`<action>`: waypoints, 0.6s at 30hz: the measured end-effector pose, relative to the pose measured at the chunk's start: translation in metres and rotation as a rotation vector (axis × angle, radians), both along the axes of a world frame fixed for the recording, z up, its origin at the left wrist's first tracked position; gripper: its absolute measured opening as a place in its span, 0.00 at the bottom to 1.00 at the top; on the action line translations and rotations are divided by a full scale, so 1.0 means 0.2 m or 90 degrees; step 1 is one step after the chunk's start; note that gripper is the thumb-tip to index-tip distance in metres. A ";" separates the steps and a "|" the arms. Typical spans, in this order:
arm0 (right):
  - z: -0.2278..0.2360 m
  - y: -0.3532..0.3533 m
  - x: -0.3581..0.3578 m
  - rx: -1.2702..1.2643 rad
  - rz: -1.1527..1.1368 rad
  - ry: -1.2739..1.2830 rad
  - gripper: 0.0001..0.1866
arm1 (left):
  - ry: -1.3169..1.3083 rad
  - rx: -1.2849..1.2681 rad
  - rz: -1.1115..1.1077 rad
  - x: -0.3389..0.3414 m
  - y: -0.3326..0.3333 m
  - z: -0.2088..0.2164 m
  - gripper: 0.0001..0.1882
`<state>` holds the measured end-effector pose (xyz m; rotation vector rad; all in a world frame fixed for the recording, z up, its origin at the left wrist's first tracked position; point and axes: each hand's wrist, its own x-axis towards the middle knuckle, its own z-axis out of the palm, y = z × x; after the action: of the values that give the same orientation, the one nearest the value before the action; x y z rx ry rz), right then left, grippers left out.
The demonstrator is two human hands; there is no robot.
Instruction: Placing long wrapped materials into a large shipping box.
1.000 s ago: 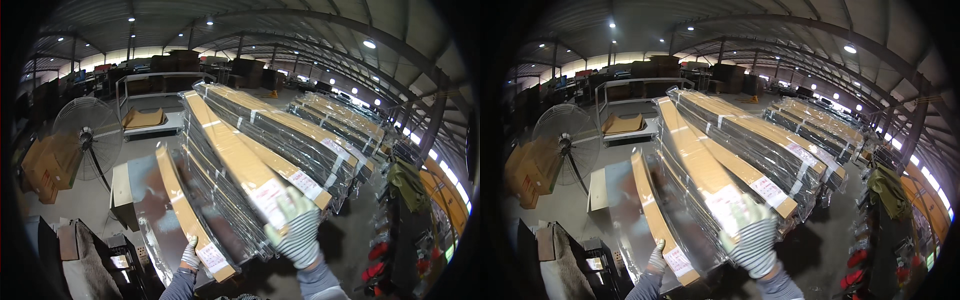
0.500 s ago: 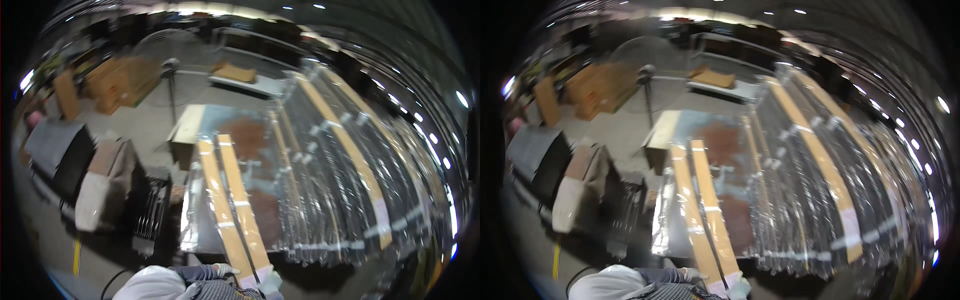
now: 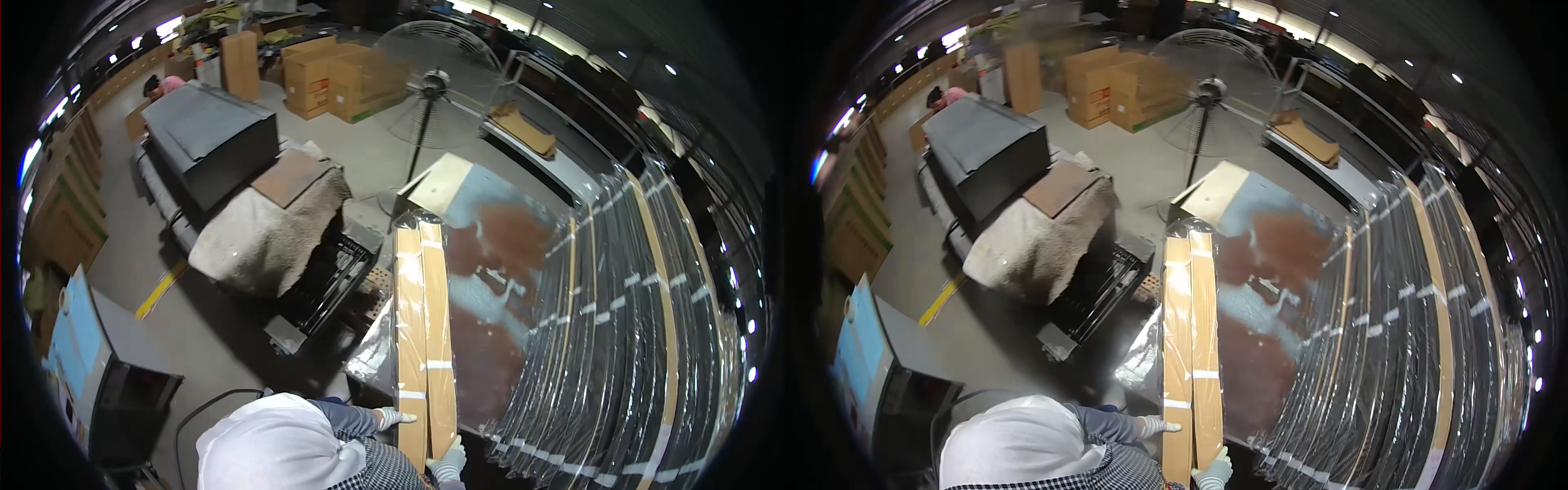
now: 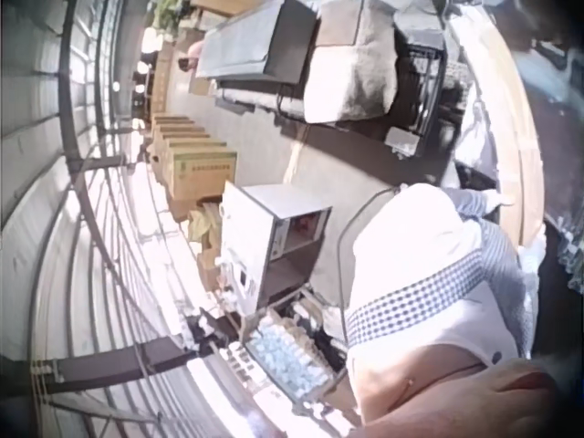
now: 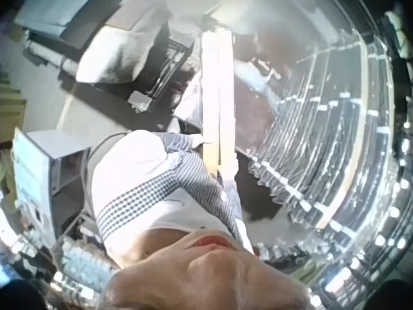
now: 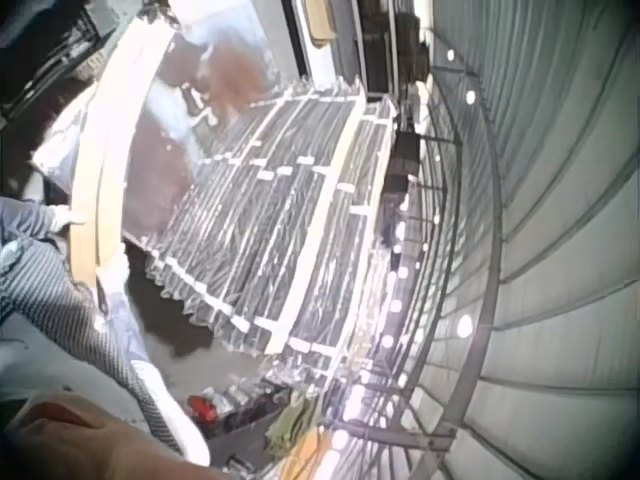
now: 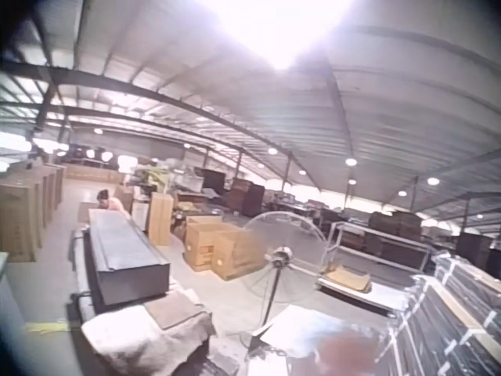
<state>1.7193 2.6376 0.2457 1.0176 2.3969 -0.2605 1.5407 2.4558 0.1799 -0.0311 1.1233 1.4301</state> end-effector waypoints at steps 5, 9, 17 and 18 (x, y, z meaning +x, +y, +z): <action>-0.01 0.01 0.06 -0.038 0.121 0.021 0.67 | -0.223 -0.066 0.014 0.03 -0.20 -0.02 0.35; -0.01 -0.01 -0.21 -0.072 0.255 0.041 0.67 | -0.290 -0.011 0.153 -0.04 -0.42 0.11 0.35; 0.52 -0.17 -0.96 -0.035 0.470 0.280 0.61 | -0.326 0.009 0.514 -0.46 -0.50 0.34 0.34; 0.54 -0.10 -0.95 -0.046 0.442 0.278 0.62 | -0.353 0.076 0.471 -0.49 -0.46 0.66 0.34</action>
<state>1.5295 2.6186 0.3528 0.0483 2.9321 -0.3298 1.4421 2.3644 0.3128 -0.7797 0.5688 1.9654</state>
